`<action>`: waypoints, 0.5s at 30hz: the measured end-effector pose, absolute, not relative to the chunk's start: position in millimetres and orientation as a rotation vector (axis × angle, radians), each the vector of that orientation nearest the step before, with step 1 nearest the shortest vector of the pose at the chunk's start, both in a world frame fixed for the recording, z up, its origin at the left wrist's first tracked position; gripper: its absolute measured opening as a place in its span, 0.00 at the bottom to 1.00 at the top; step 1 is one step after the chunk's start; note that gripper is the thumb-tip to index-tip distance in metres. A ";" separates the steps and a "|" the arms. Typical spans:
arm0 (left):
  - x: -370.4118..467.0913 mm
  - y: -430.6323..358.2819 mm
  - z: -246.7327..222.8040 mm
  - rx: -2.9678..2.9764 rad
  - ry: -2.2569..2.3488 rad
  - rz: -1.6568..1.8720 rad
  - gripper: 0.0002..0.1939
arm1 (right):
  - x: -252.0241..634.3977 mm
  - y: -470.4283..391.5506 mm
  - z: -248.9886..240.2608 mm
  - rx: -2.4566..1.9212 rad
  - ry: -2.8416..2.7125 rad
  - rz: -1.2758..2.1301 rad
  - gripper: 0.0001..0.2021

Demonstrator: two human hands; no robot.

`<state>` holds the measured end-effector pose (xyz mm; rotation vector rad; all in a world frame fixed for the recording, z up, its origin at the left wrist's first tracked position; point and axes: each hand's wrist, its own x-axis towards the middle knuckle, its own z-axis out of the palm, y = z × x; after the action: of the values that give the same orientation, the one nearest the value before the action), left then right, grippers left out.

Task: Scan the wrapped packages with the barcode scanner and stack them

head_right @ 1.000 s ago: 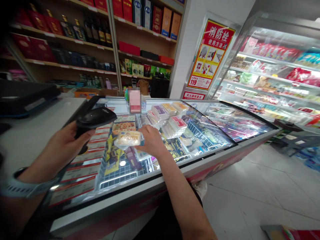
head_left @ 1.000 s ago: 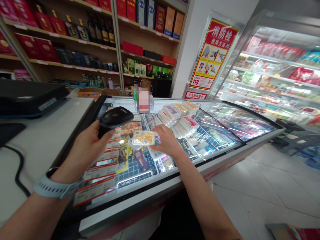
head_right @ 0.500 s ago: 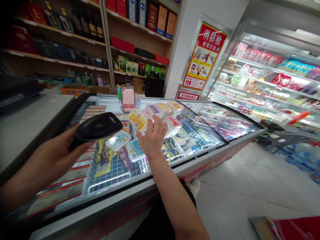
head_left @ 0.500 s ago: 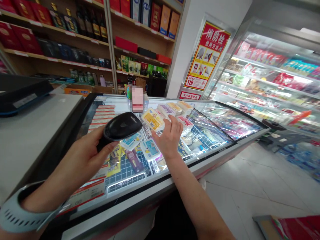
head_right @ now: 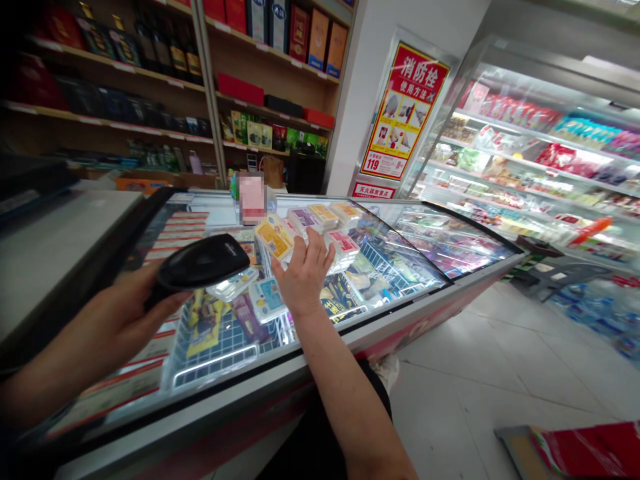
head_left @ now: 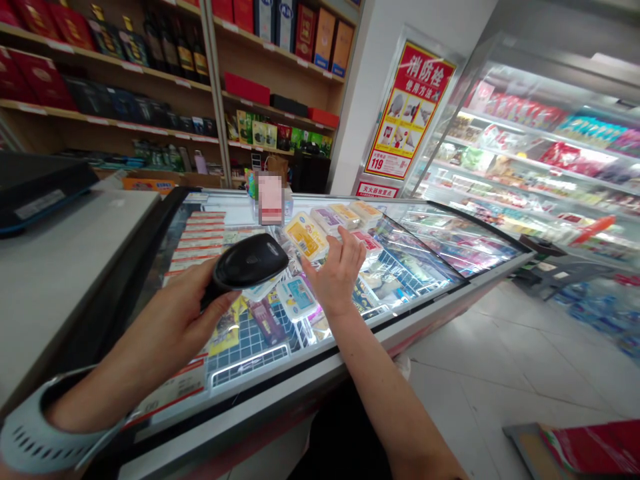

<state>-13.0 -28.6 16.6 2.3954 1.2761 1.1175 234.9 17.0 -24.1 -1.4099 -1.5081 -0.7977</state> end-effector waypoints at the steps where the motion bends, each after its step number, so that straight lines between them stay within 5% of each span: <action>1: -12.9 -28.6 16.8 2.394 1.277 1.117 0.22 | 234.9 17.0 -24.2 -1.408 -1.508 -0.800 0.27; 15: -13.0 -28.2 20.4 2.342 1.344 1.037 0.22 | 233.7 12.4 -19.0 -1.490 -1.537 -0.691 0.27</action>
<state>-13.0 -28.2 20.4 2.3420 1.3437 1.0366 233.7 12.4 -19.0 -1.4895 -1.5370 -0.6909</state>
